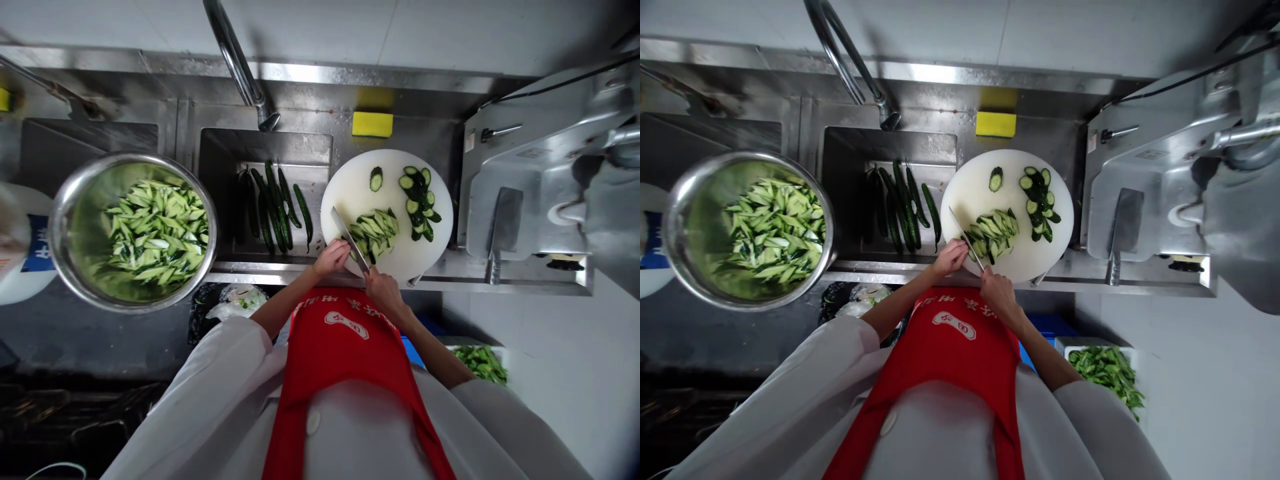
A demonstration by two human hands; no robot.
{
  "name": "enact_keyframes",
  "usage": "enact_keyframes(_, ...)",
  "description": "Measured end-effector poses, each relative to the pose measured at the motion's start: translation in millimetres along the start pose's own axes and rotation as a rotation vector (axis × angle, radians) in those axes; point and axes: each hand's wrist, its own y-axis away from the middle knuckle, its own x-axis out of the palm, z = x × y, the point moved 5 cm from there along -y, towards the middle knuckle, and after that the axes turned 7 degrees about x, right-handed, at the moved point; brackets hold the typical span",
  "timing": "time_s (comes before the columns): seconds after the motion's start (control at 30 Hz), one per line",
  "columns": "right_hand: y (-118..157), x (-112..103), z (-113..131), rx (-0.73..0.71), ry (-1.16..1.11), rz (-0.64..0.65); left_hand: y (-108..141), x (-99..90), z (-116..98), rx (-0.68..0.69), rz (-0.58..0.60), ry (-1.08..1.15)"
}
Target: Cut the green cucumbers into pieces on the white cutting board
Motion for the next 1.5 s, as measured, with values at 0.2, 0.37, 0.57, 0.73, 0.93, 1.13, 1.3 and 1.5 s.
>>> enact_keyframes(0.2, -10.7, 4.7, 0.0, 0.01, -0.028, -0.015, 7.1, -1.9, 5.0, 0.043, -0.06, -0.003)
enact_keyframes(0.37, -9.8, 2.9, -0.6, 0.024, -0.029, 0.009, 11.4, 8.1, 13.1, 0.063, 0.063, -0.006)
enact_keyframes(0.57, -1.1, -4.2, -1.1, 0.001, -0.05, 0.0, 17.2, 14.3, 20.1, 0.014, 0.13, -0.027)
enact_keyframes(0.73, 18.0, -7.8, -6.1, 0.028, -0.056, 0.002, 17.8, 16.1, 20.0, 0.011, 0.126, -0.008)
enact_keyframes(0.93, 20.2, -8.0, -3.5, 0.006, -0.017, 0.025, 14.8, 15.1, 17.1, 0.047, 0.129, -0.055)
enact_keyframes(1.13, 18.6, -11.5, -7.6, -0.034, 0.03, 0.043, 13.7, 12.7, 13.9, 0.056, 0.09, -0.029)
enact_keyframes(1.3, 3.5, -7.4, -1.4, -0.043, 0.014, 0.021, 15.5, 13.1, 16.7, 0.014, 0.104, 0.007)
enact_keyframes(1.5, -22.5, 3.0, 1.4, -0.02, -0.008, -0.01, 21.7, 10.1, 11.4, 0.043, 0.029, -0.033)
